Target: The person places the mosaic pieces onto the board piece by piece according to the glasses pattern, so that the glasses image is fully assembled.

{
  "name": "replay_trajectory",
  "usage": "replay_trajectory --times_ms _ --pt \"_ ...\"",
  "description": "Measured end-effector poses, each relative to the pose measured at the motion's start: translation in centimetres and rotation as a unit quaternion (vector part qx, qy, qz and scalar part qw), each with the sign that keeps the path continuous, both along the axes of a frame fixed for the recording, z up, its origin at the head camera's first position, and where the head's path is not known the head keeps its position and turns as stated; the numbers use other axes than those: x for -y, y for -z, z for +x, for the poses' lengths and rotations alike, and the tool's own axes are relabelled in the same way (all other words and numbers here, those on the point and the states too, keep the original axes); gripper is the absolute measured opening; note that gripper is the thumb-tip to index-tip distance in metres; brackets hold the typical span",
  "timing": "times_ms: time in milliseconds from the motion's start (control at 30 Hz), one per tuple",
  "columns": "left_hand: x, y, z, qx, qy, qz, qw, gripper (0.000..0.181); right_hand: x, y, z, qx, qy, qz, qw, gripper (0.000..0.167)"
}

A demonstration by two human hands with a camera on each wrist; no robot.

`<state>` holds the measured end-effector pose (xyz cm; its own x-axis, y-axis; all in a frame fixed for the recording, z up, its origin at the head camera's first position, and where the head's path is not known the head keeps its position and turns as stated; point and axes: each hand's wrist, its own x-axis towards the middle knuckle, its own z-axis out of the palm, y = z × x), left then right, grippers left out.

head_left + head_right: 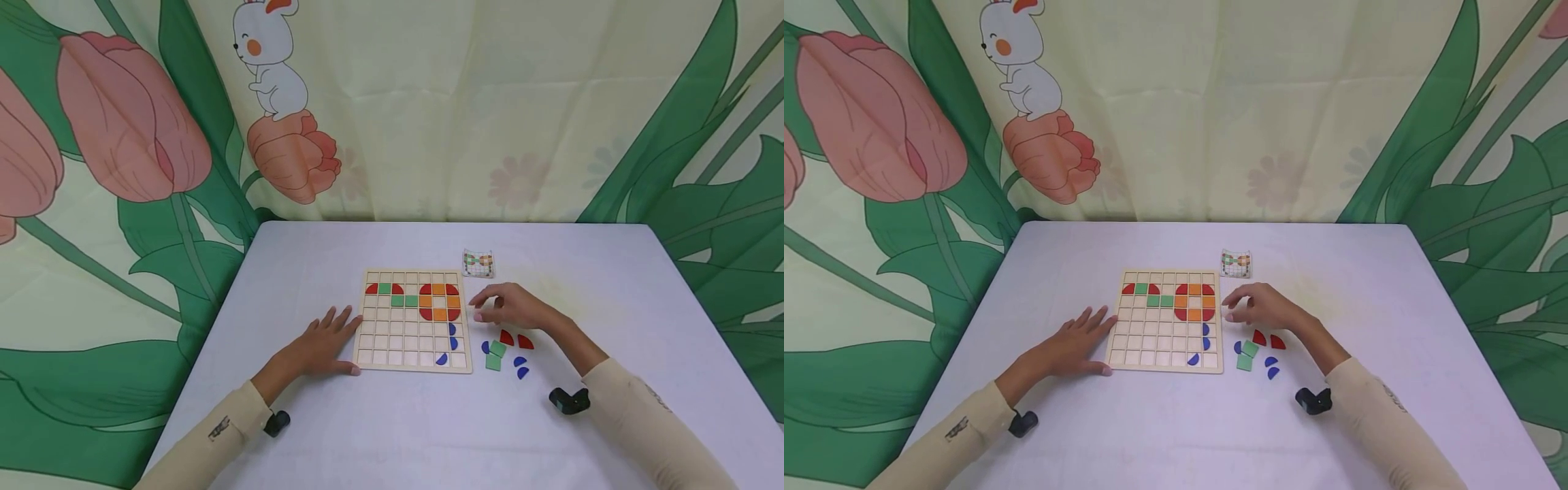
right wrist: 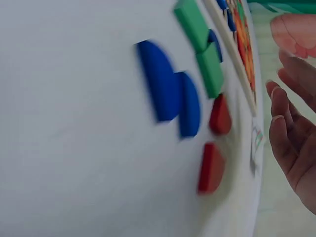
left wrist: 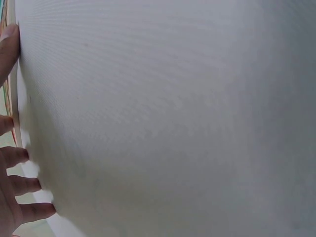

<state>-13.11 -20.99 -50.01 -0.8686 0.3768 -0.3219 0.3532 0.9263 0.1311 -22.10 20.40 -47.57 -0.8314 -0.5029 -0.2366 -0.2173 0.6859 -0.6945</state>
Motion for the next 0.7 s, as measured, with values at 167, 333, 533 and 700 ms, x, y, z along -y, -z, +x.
replay_trajectory --times_ms 167,333,533,700 --pt "0.0 0.2 -0.1 0.004 -0.003 -0.004 1.0000 0.107 -2.1 1.0 1.9 -0.004 -0.027 0.012 0.9996 0.031" --pt "-0.1 0.4 -0.2 0.004 -0.002 -0.008 1.0000 0.107 -3.1 1.6 3.1 -0.012 -0.045 0.016 0.9988 0.030" --pt "-0.2 0.3 -0.2 0.004 -0.003 -0.007 1.0000 0.107 -3.3 2.1 3.8 -0.026 -0.061 0.034 0.9972 0.027" --pt "-0.2 0.0 -0.1 0.005 -0.004 -0.002 1.0000 0.106 -3.3 2.3 3.9 -0.034 -0.064 0.040 0.9966 0.026"
